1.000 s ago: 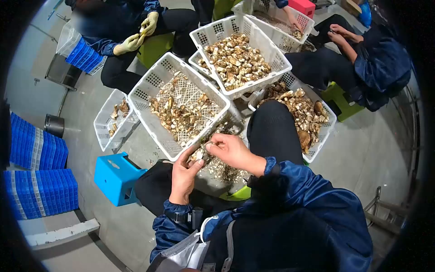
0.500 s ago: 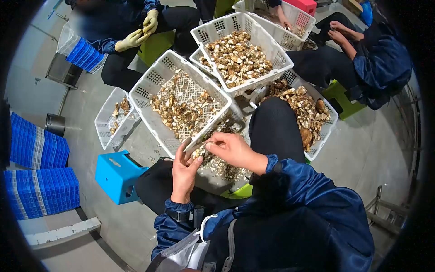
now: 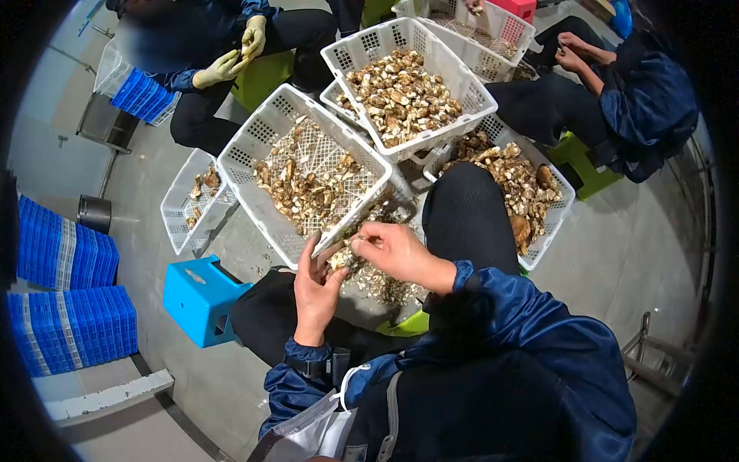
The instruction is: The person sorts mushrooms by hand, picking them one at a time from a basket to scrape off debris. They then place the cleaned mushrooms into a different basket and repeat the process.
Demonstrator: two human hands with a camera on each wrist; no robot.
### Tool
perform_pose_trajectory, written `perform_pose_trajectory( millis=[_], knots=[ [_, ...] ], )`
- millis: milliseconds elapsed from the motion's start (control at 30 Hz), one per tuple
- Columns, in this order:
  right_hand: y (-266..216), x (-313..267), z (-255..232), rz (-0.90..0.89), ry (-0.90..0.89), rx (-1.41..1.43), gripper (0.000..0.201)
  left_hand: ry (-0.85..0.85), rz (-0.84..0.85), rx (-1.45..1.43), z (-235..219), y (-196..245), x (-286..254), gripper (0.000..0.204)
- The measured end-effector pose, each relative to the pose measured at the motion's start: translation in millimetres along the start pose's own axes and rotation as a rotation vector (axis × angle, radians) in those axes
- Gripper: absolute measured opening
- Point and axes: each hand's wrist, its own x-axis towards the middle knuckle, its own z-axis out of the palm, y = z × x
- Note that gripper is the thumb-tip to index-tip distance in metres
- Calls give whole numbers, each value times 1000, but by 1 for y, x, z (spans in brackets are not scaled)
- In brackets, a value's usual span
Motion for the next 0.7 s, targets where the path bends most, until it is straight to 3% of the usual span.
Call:
perform_pose_trajectory(
  millis=[33,67,167,200,333,433,467,567,700],
  knots=[
    [5,2,1,-49,10,32,26,-7,0,21,0,0,0,79],
    [10,3,0,-275,41,-224,26,-15,-1,42,1,0,0,79],
    [-13,-2,-3,141,-34,-146,28,-11,-1,15,1,-1,-1,78],
    [-24,-1,-8,184,-15,-255,27,-6,1,-9,1,-1,-1,78],
    [3,4,1,-450,27,-322,21,-11,-32,98,-1,0,1,77],
    [-11,-2,-2,48,-22,-173,22,-26,-2,5,-2,-2,-1,78],
    [-6,0,-3,22,5,-148,22,-17,-1,-3,-2,-2,-1,78],
    [9,5,-3,-485,14,-385,23,-9,-7,-33,0,-5,1,79],
    [-13,-1,-4,23,44,-208,25,-19,-35,-166,-4,-9,2,79]
  ],
)
